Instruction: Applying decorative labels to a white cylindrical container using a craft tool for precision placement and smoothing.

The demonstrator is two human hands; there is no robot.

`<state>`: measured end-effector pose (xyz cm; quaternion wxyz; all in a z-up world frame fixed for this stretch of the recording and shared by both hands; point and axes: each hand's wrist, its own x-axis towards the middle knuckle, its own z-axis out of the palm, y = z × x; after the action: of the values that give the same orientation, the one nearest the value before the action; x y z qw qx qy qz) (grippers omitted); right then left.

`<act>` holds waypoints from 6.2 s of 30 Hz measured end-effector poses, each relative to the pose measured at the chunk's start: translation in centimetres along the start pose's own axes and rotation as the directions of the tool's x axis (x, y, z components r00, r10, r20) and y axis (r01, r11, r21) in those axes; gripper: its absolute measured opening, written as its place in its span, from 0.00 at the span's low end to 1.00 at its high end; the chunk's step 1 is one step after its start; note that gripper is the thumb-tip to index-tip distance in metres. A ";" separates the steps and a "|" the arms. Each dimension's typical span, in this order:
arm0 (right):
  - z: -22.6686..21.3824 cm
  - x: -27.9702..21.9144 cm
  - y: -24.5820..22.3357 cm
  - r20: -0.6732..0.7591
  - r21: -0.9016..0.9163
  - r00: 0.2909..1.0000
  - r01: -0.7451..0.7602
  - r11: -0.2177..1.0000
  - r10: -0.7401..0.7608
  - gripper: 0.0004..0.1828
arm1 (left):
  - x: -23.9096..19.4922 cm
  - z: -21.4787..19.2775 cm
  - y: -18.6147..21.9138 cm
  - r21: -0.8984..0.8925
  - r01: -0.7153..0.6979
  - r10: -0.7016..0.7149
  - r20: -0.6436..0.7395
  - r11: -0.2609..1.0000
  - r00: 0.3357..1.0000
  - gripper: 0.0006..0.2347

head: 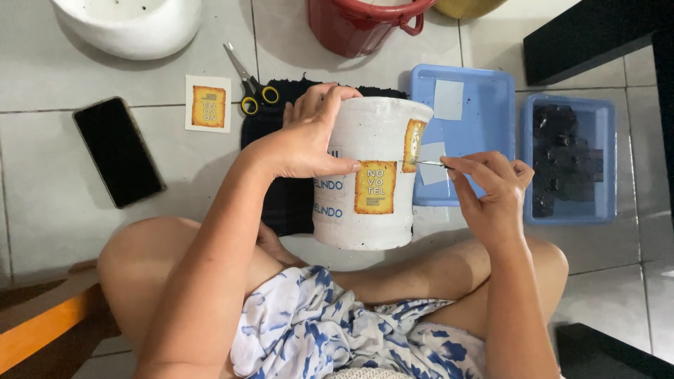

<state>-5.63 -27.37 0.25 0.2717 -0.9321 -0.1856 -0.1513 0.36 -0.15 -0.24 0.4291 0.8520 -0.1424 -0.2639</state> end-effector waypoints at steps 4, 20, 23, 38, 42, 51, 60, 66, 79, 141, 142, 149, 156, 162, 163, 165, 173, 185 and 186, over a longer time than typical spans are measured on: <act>0.4 -0.8 1.2 -0.021 0.131 0.996 -0.080 0.988 0.084 0.12 | 0.4 1.0 1.9 0.147 -0.057 0.077 -0.132 0.988 0.988 0.33; 0.9 -3.2 4.5 -0.201 0.453 0.942 -0.154 0.878 0.270 0.09 | 0.6 2.4 6.7 0.232 0.027 0.056 -0.344 0.972 0.937 0.31; 1.2 -3.0 4.6 -0.186 0.483 0.943 -0.156 0.862 0.275 0.08 | 1.4 2.6 5.7 0.214 0.073 0.007 -0.350 0.974 0.937 0.30; 0.4 -3.6 6.8 -0.229 0.423 0.941 -0.133 0.896 0.248 0.08 | 1.4 0.8 1.4 -0.201 -0.230 0.039 -0.666 0.952 0.745 0.08; -0.3 -4.2 6.9 -0.161 0.392 0.953 -0.177 0.903 0.257 0.10 | -1.4 -3.0 0.9 -0.253 0.053 -0.220 -0.699 0.966 0.681 0.09; 0.7 -4.9 7.2 -0.127 0.427 0.950 -0.208 0.880 0.286 0.10 | -8.5 -10.4 -18.4 -0.316 0.507 -0.537 -0.752 0.802 0.381 0.15; 1.5 -5.5 7.4 -0.097 0.380 0.954 -0.230 0.896 0.285 0.11 | -9.2 -9.1 -16.0 -0.453 0.851 -0.901 -0.430 0.265 0.052 0.31; 1.8 -5.9 7.9 -0.108 0.340 0.951 -0.238 0.910 0.289 0.11 | -8.9 -8.9 -15.4 -0.418 0.880 -0.908 -0.418 0.226 0.034 0.33; 1.9 -5.3 7.0 -0.076 0.369 0.933 -0.302 0.879 0.353 0.11 | -6.9 -8.9 -15.8 -0.331 0.933 -0.906 -0.423 0.139 -0.015 0.24; 3.1 -2.9 5.3 0.231 0.861 0.712 -0.467 0.202 0.662 0.09 | -3.8 -0.3 2.2 0.094 0.057 -0.012 -0.424 0.994 0.906 0.22; 2.9 -2.8 5.1 0.239 0.850 0.704 -0.485 0.206 0.669 0.09 | -4.2 -0.5 1.5 0.069 0.007 0.027 -0.476 0.998 0.879 0.20; 4.1 -4.2 5.6 0.278 0.808 0.712 -0.536 0.244 0.645 0.10 | -6.9 0.4 -1.8 -0.075 -0.176 0.105 -0.553 0.982 0.826 0.28; 1.2 -5.5 0.2 0.246 0.791 0.719 -0.537 0.293 0.650 0.08 | -5.1 0.4 -2.6 0.009 -0.006 0.009 -0.399 1.000 0.917 0.36; -0.1 -7.0 -6.3 0.223 0.772 0.612 -0.587 0.246 0.759 0.08 | -2.9 1.9 -2.2 0.233 -0.156 0.241 -0.404 0.960 0.882 0.33; -0.3 -6.8 -7.6 0.258 0.713 0.606 -0.645 0.275 0.752 0.09 | -2.5 2.2 -1.9 0.286 -0.119 0.235 -0.414 0.951 0.879 0.35; 0.2 -7.1 -9.1 0.287 0.644 0.592 -0.701 0.305 0.754 0.10 | -2.1 2.8 -1.2 0.331 -0.092 0.234 -0.420 0.939 0.877 0.37; 2.5 -7.2 -10.5 0.029 0.308 0.872 -0.472 0.826 0.488 0.11 | -1.8 3.3 0.6 0.269 -0.077 0.208 -0.503 0.960 0.839 0.33; 3.4 -4.4 -11.0 -0.009 0.155 0.959 -0.279 0.948 0.284 0.16 | -2.1 3.8 0.7 0.269 -0.010 0.175 -0.598 0.963 0.782 0.32; 3.5 -4.3 -11.0 -0.006 0.155 0.959 -0.281 0.947 0.285 0.16 | -2.0 3.9 0.8 0.267 -0.008 0.172 -0.597 0.964 0.784 0.32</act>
<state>-13.48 -17.97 0.77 0.3636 -0.9233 -0.0573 -0.1094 -3.54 -2.19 -0.87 0.3534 0.9305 -0.0680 0.0688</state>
